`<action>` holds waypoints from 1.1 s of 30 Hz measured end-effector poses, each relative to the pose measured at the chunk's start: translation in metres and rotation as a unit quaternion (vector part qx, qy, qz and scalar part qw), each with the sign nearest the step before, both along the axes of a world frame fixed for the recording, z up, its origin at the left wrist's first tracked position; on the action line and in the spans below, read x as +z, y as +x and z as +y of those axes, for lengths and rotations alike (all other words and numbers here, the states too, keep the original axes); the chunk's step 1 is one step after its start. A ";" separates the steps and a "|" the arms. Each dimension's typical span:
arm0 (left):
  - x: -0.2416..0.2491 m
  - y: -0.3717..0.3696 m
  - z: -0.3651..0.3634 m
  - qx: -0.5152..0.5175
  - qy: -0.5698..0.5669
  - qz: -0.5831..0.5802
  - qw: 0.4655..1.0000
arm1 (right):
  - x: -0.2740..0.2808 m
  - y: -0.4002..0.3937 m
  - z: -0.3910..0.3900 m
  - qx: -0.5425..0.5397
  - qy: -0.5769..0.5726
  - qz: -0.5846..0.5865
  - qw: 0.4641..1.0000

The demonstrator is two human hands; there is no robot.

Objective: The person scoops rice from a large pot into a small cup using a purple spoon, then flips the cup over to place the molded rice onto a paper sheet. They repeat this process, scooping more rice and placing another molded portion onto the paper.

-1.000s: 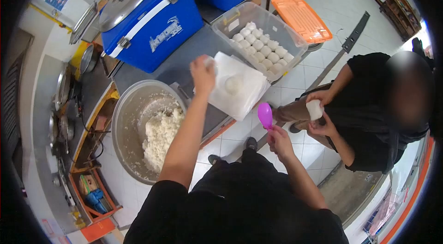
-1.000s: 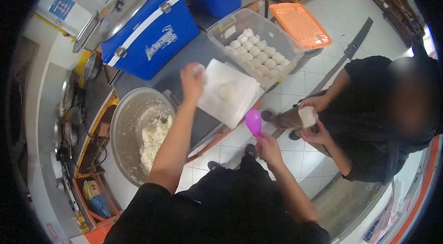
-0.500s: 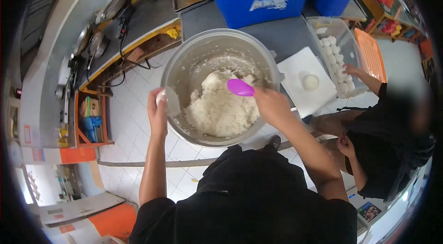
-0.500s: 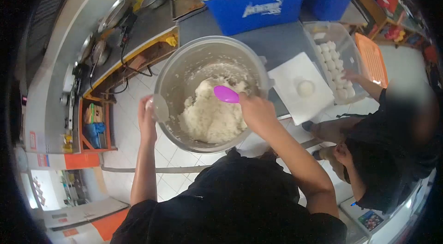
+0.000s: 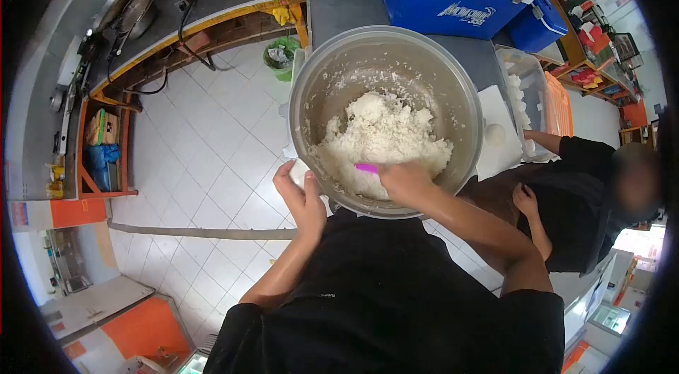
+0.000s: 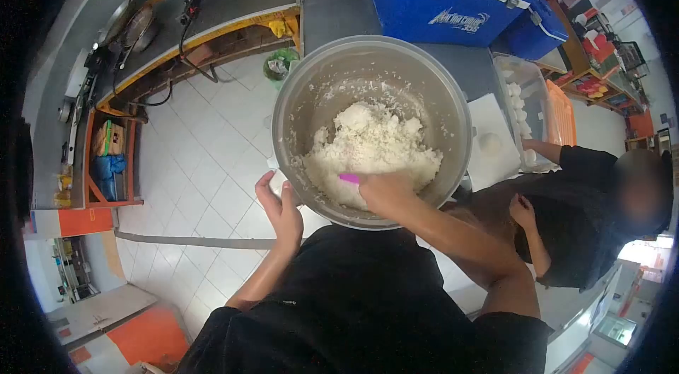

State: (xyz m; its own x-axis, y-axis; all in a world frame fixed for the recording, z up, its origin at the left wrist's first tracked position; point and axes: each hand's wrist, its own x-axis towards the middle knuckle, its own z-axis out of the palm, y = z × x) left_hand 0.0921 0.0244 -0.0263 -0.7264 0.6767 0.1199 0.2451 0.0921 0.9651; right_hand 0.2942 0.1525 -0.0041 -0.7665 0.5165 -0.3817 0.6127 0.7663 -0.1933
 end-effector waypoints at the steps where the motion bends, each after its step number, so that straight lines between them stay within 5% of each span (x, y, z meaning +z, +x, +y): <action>1: -0.001 -0.001 0.001 -0.001 0.005 0.006 1.000 | -0.002 -0.001 -0.003 0.007 -0.013 -0.002 1.000; 5: 0.001 -0.006 0.000 -0.020 0.008 -0.004 1.000 | -0.021 0.007 0.017 0.020 -0.174 -0.023 0.984; 8: 0.002 -0.017 0.003 -0.038 0.010 -0.034 0.999 | -0.036 0.029 0.041 0.022 -0.294 0.138 0.946; 11: 0.026 -0.036 0.011 -0.071 0.053 0.134 0.987 | -0.007 0.032 0.059 0.013 -0.325 0.071 0.943; 12: 0.036 -0.038 0.017 -0.084 0.096 0.093 0.987 | 0.013 0.031 0.062 -0.009 -0.336 0.087 0.938; 15: 0.041 -0.051 0.046 -0.211 0.055 0.010 0.976 | 0.075 0.026 0.072 -0.031 -0.279 0.115 0.953; 17: 0.048 -0.035 0.071 -0.251 0.002 -0.339 0.907 | 0.134 0.012 0.062 -0.048 -0.127 0.115 0.984; 19: 0.054 -0.022 0.092 -0.274 -0.014 -0.584 0.764 | 0.151 -0.005 0.053 -0.053 0.031 0.097 0.993; 22: 0.045 -0.002 0.103 -0.314 0.015 -0.695 0.647 | 0.154 -0.019 0.025 -0.042 0.226 0.083 0.970; 28: 0.039 0.002 0.105 -0.282 0.086 -0.736 0.609 | 0.102 0.032 0.018 -0.206 0.242 0.372 0.872; 29: 0.035 0.002 0.104 -0.270 0.099 -0.747 0.600 | 0.086 0.040 0.008 -0.346 0.029 0.423 0.837; 31: 0.029 0.009 0.105 -0.227 0.152 -0.734 0.621 | 0.063 0.051 -0.017 -0.552 -0.385 0.438 0.596; 33: 0.025 0.019 0.106 -0.215 0.206 -0.675 0.675 | 0.056 0.038 -0.030 -0.555 -0.405 0.459 0.563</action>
